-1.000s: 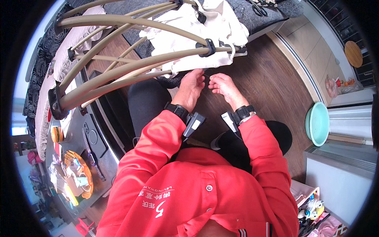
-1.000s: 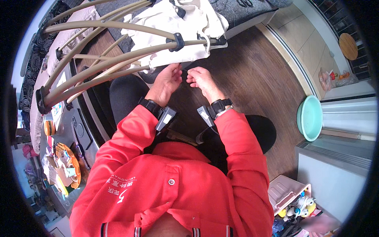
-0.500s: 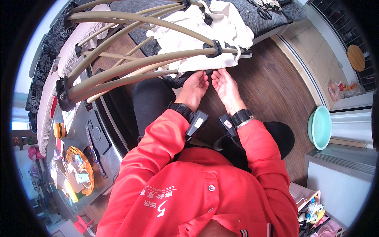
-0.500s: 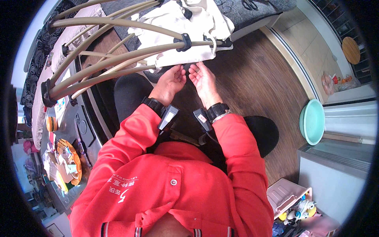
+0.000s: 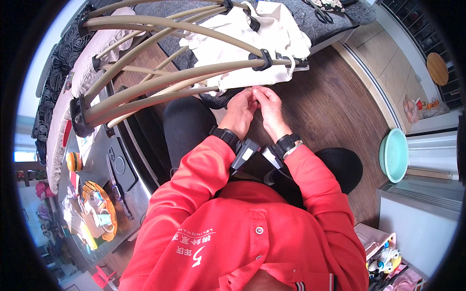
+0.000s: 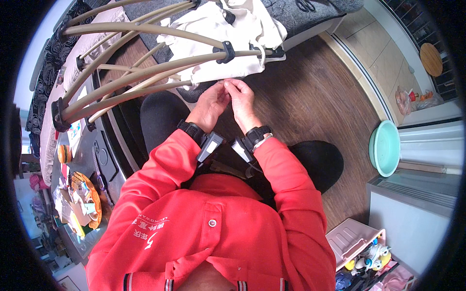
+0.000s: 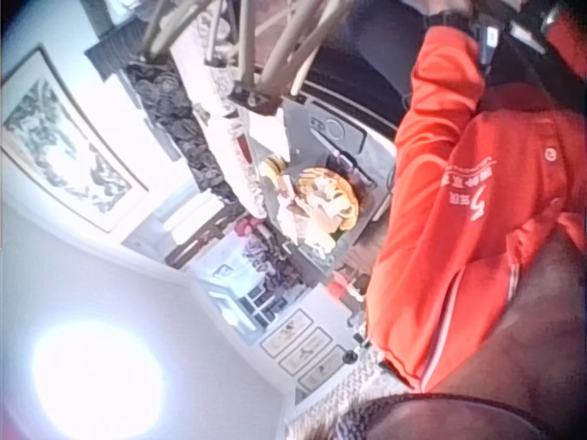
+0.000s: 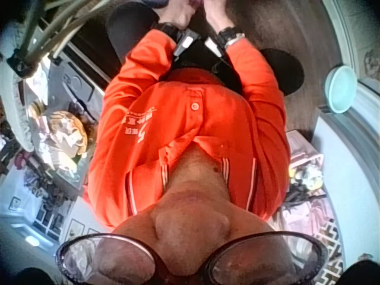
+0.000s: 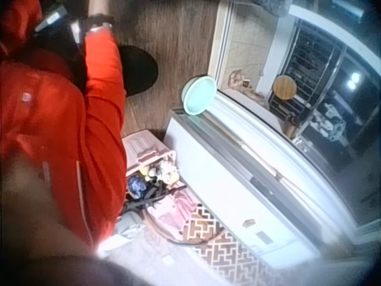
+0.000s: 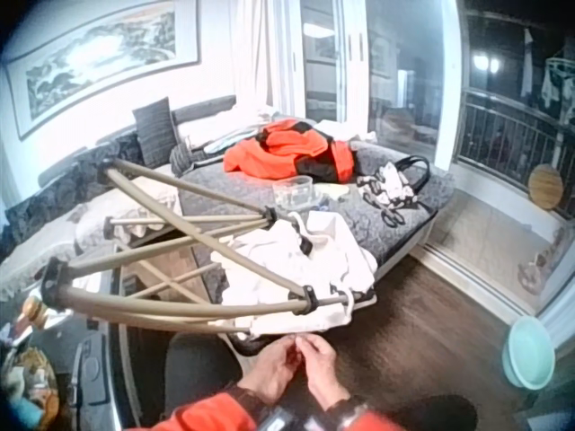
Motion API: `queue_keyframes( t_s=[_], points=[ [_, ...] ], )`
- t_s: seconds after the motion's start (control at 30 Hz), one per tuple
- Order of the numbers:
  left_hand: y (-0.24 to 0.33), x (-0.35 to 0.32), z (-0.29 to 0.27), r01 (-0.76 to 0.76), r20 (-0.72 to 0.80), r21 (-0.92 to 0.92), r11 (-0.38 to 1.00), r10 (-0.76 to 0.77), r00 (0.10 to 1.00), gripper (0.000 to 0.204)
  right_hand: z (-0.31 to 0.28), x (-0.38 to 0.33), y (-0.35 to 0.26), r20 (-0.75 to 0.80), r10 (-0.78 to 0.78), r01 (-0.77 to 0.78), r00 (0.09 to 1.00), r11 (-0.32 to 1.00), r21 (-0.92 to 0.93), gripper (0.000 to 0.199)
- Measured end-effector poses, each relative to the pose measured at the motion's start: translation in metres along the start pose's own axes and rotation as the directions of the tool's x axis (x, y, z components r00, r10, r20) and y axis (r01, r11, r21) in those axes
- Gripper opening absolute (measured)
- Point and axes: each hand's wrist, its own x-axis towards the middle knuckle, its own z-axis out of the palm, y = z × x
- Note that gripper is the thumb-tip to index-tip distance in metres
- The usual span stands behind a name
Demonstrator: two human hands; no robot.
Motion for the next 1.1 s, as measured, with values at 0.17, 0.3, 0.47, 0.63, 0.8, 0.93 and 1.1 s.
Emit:
queue_keyframes(
  t_s=[0.17, 0.3, 0.47, 0.63, 0.8, 0.93, 1.1],
  points=[
    [0.002, 0.002, 0.007, 0.097, -0.145, -0.010, 0.995, -0.098, 0.985, 0.009, -0.003, -0.001, -0.006, -0.068, 0.030, -0.025, 0.997, 0.997, 0.077, 0.012],
    [0.010, 0.003, 0.000, 0.121, -0.197, -0.063, 0.991, -0.131, 0.972, 0.013, -0.014, 0.003, -0.019, -0.014, 0.209, -0.176, 0.978, 0.858, 0.483, 0.015],
    [0.028, 0.008, -0.003, 0.069, -0.137, -0.217, 0.974, -0.101, 0.985, 0.039, -0.031, 0.005, -0.022, 0.208, 0.188, -0.277, 0.960, 0.525, 0.804, 0.014],
    [0.032, 0.014, 0.010, -0.017, -0.181, -0.397, 0.918, -0.060, 0.982, 0.046, -0.090, 0.004, -0.050, 0.034, 0.223, -0.106, 0.974, 0.321, 0.941, 0.011],
    [0.036, 0.029, 0.022, -0.105, -0.242, -0.569, 0.816, -0.044, 0.969, 0.038, -0.155, 0.000, -0.085, -0.534, 0.296, 0.315, 0.792, 0.551, 0.773, 0.010],
    [0.037, 0.030, 0.021, -0.106, -0.264, -0.561, 0.821, -0.056, 0.963, 0.035, -0.157, 0.000, -0.077, -0.627, 0.159, 0.375, 0.763, 0.681, 0.629, 0.007],
    [0.037, 0.038, 0.020, -0.105, -0.278, -0.565, 0.818, -0.068, 0.958, 0.035, -0.114, 0.007, -0.043, -0.384, 0.273, 0.030, 0.882, 0.781, 0.623, 0.016]
  ],
)
